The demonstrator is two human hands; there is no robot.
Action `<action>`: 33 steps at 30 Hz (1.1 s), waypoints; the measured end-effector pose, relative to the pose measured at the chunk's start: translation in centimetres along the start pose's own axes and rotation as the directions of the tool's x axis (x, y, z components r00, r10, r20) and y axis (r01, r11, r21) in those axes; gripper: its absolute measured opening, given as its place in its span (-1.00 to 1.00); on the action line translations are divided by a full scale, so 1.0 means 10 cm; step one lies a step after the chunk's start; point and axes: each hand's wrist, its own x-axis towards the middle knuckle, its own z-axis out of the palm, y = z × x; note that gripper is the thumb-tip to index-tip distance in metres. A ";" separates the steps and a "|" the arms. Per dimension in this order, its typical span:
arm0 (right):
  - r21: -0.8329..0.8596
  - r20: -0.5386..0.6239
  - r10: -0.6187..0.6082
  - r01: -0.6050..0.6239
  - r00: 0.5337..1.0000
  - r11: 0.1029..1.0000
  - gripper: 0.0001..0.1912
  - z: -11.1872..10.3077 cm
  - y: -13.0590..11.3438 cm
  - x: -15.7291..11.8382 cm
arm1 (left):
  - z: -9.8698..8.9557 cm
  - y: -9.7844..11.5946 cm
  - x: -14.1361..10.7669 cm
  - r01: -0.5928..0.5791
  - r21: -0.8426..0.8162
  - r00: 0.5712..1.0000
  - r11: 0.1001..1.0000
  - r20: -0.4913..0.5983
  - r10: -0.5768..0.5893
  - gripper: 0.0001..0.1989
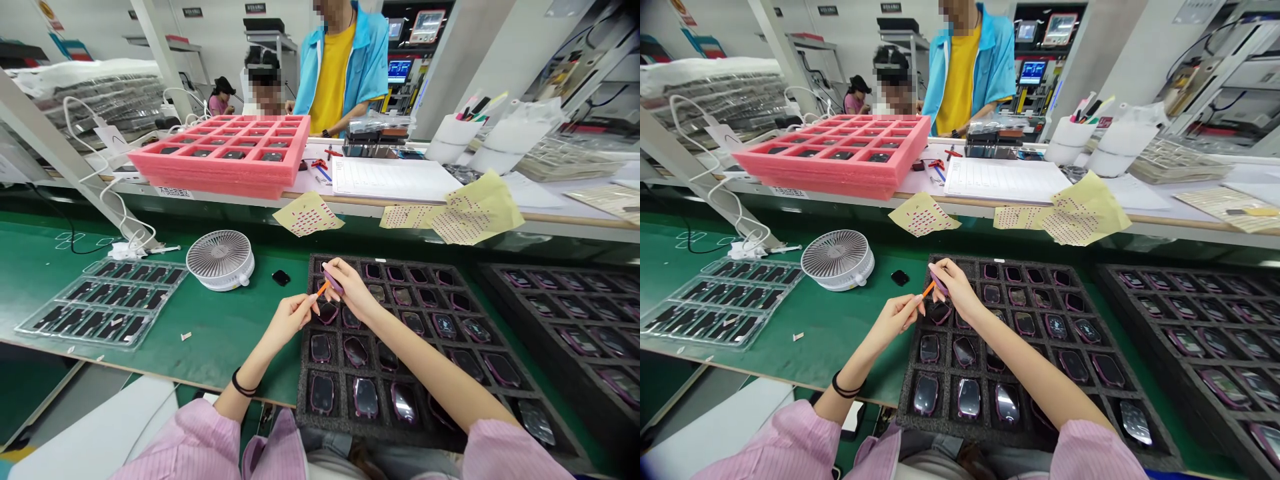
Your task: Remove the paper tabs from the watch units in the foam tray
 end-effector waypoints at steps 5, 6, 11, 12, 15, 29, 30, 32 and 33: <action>0.295 0.166 0.164 -0.207 0.972 0.933 -0.58 0.07 0.03 -0.02 | 0.04 0.01 -0.02 -0.031 -0.061 1.000 0.998 -0.002 0.031 -0.49; 0.332 0.179 0.173 -0.225 0.968 0.916 -0.58 0.08 0.04 -0.02 | 0.07 -0.01 -0.02 -0.034 -0.080 0.999 0.996 -0.014 0.033 -0.48; 0.378 0.192 0.209 -0.269 0.959 0.886 -0.59 0.08 0.10 -0.02 | 0.19 -0.13 -0.06 -0.014 -0.181 0.996 0.983 -0.089 -0.002 -0.46; 0.369 0.194 0.220 -0.279 0.956 0.887 -0.58 0.07 0.12 -0.03 | 0.21 -0.15 -0.07 -0.009 -0.191 0.995 0.981 -0.097 -0.010 -0.46; 0.345 0.199 0.245 -0.302 0.949 0.889 -0.56 0.04 0.19 -0.06 | 0.23 -0.21 -0.09 -0.012 -0.183 0.995 0.983 -0.100 -0.007 -0.45; -0.041 -0.057 -0.028 0.026 0.998 0.999 -0.74 0.09 0.37 -0.19 | 0.21 -0.07 0.00 -0.061 -0.150 0.984 0.987 -0.172 0.035 -0.52; -0.091 -0.044 -0.069 0.064 0.997 0.994 -0.74 0.03 0.37 -0.17 | 0.18 -0.08 -0.01 -0.041 -0.167 0.984 0.985 -0.178 0.011 -0.52; -0.209 -0.074 -0.157 0.139 0.985 0.968 -0.76 -0.17 0.34 -0.08 | 0.08 -0.13 -0.04 -0.014 -0.181 0.979 0.983 -0.202 -0.023 -0.53; -0.308 -0.116 -0.210 0.166 0.971 0.937 -0.78 -0.31 0.31 0.00 | 0.01 -0.16 -0.06 -0.006 -0.162 0.975 0.987 -0.218 -0.029 -0.54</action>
